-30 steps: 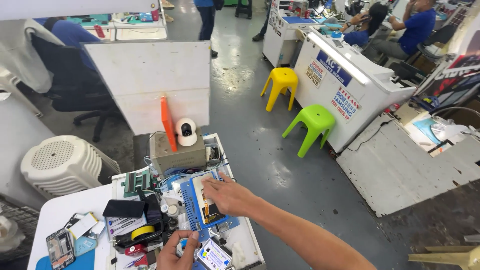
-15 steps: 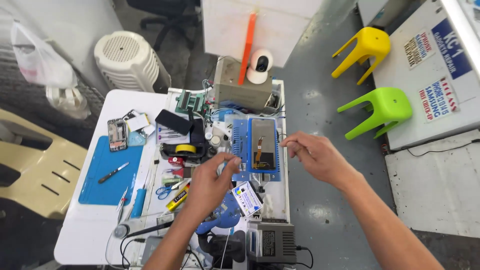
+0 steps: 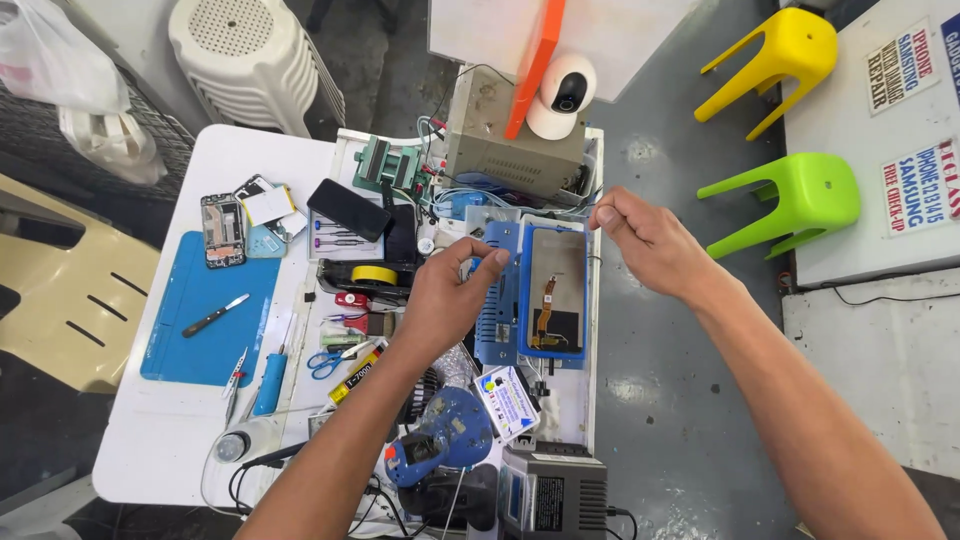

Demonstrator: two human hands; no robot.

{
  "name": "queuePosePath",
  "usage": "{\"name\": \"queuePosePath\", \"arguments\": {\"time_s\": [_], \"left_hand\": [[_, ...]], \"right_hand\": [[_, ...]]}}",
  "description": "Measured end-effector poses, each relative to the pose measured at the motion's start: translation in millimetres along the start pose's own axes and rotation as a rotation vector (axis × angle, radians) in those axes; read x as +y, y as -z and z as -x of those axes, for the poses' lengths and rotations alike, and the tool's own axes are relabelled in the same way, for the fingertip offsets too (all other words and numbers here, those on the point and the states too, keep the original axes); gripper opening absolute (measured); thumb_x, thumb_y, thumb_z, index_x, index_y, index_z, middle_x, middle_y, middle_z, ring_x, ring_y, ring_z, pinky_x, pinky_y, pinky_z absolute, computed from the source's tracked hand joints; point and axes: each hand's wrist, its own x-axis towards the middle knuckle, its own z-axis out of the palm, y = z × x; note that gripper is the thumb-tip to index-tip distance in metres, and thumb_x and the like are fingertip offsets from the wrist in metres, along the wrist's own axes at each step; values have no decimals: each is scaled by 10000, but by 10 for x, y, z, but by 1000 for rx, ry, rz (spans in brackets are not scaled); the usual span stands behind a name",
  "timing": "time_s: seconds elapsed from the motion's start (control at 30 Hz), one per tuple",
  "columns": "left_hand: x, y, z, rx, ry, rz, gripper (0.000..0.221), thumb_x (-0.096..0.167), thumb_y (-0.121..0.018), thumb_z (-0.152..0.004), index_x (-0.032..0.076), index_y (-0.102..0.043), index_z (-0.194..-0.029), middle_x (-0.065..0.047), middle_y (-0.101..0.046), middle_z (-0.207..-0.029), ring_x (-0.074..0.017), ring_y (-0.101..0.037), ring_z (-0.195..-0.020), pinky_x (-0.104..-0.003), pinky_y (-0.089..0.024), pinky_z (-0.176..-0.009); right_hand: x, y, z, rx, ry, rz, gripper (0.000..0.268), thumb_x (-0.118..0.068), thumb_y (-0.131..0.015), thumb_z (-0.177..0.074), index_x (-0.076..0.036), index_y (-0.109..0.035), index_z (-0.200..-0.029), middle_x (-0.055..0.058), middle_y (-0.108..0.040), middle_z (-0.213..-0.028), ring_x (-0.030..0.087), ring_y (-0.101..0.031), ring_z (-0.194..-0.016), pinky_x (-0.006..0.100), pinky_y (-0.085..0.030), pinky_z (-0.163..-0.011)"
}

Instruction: The person cleans a small electronic component with a cloth and then uses a soldering iron to work on a circuit board mounted in a blue fixture. The workspace is cluttered with various tools and electronic parts.

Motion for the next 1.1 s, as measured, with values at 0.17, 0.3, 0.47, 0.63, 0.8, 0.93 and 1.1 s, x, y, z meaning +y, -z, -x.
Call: {"name": "queuePosePath", "arguments": {"time_s": [0.17, 0.3, 0.47, 0.63, 0.8, 0.93, 1.1], "left_hand": [[-408, -177, -257, 30, 91, 95, 361, 411, -611, -1068, 133, -741, -879, -57, -699, -651, -43, -432, -417, -245, -392, -404], [-360, -189, -239, -1, 73, 117, 369, 357, -536, -1103, 123, -761, -926, -78, -685, -615, -29, -409, -389, -228, -364, -372], [-313, -200, -212, 13, 39, 89, 333, 281, -568, -1089, 103, -772, -895, -100, -673, -557, -30, -405, -351, -213, -348, -342], [-255, -168, -232, 20, 20, 89, 293, 253, -602, -1070, 73, -783, -926, -121, -700, -591, -39, -409, -350, -224, -338, -339], [-307, -209, -235, 31, 42, 108, 275, 228, -631, -1048, 59, -790, -900, -123, -714, -588, -42, -426, -331, -213, -329, -328], [-332, -218, -258, 41, 29, 125, 259, 213, -637, -1042, 53, -796, -916, -113, -719, -593, -39, -430, -334, -209, -330, -325], [-252, -193, -259, 50, 42, 137, 240, 196, -656, -1026, 35, -801, -921, -106, -719, -589, -37, -432, -344, -197, -333, -332]], "right_hand": [[124, -111, -277, -3, -37, -109, 191, -305, -619, -1072, -148, -659, -970, 6, -447, -623, 146, -429, -534, 338, -434, -577], [182, -177, -392, 1, -57, -137, 195, -272, -623, -1080, -134, -690, -959, 1, -442, -628, 124, -425, -519, 309, -430, -563], [82, -186, -408, 8, -79, -145, 236, -296, -660, -1063, -134, -737, -909, -2, -387, -533, 104, -384, -500, 289, -414, -551], [143, -204, -444, 3, -66, -137, 197, -272, -727, -1014, -121, -758, -891, -1, -378, -504, 106, -367, -501, 285, -402, -537], [222, -213, -449, 7, -56, -135, 192, -268, -723, -1018, -122, -773, -903, -4, -373, -471, 101, -352, -493, 271, -397, -539], [231, -206, -460, 11, -49, -110, 199, -267, -711, -1031, -133, -775, -899, -8, -406, -460, 80, -377, -474, 266, -406, -525], [246, -218, -450, 33, -42, -124, 190, -253, -716, -1026, -126, -774, -897, -16, -392, -461, 81, -360, -464, 250, -384, -513]]}}
